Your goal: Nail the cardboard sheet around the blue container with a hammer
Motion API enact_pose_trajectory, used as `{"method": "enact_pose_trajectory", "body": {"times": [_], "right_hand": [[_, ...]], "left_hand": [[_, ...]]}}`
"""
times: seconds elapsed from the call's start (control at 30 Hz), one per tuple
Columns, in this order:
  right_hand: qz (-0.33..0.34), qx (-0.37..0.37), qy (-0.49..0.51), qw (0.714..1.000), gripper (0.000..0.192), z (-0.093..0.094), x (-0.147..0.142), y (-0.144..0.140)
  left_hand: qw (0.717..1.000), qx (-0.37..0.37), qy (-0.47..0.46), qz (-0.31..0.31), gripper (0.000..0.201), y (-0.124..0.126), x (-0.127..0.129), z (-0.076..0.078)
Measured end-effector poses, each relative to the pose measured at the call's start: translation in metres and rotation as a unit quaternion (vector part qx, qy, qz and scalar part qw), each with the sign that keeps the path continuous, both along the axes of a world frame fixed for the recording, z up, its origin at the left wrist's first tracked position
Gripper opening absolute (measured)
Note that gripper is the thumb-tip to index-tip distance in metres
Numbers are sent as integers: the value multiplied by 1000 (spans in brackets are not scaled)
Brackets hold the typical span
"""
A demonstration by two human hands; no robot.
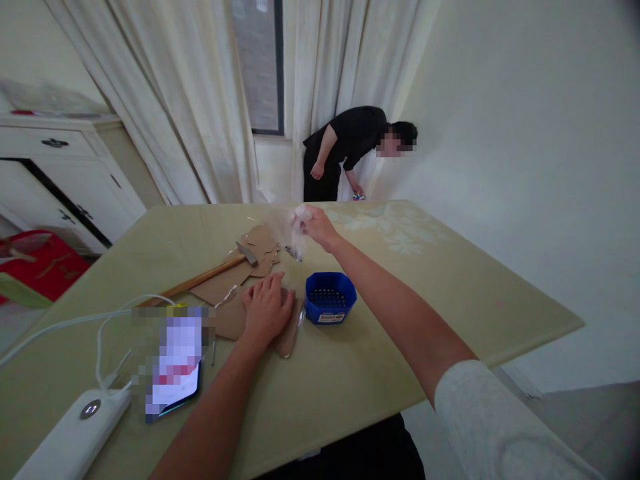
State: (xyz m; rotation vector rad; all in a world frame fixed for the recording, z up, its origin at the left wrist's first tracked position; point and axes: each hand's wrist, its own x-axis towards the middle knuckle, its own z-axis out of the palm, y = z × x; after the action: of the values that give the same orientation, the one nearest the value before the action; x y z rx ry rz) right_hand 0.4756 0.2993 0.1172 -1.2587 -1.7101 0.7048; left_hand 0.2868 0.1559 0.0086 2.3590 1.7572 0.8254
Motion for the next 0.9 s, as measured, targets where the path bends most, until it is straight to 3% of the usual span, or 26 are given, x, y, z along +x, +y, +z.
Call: {"method": "enact_pose_trajectory", "body": {"times": [0.13, 0.23, 0.4, 0.53, 0.67, 0.77, 0.9], "right_hand": [[-44, 43, 86, 994, 26, 3, 20, -5], [-79, 74, 121, 987, 28, 3, 49, -16], [-159, 99, 227, 956, 37, -16, 103, -40], [-238, 100, 300, 918, 42, -39, 141, -64], [-301, 104, 306, 897, 45, -65, 165, -94], [-335, 101, 303, 887, 45, -82, 175, -116], [-360, 105, 294, 879, 45, -92, 186, -138]], "left_hand": [[1000, 2, 29, -10, 47, -1, 3, -2], [999, 17, -6, -27, 39, -2, 3, 5], [972, 42, -142, -180, 43, -15, 11, 22], [958, 21, -118, -261, 51, -29, 20, 21], [961, 8, -97, -258, 52, -34, 27, 20], [965, 18, -89, -246, 57, -32, 24, 29], [992, -33, -1, -119, 53, -33, -10, 43]]}}
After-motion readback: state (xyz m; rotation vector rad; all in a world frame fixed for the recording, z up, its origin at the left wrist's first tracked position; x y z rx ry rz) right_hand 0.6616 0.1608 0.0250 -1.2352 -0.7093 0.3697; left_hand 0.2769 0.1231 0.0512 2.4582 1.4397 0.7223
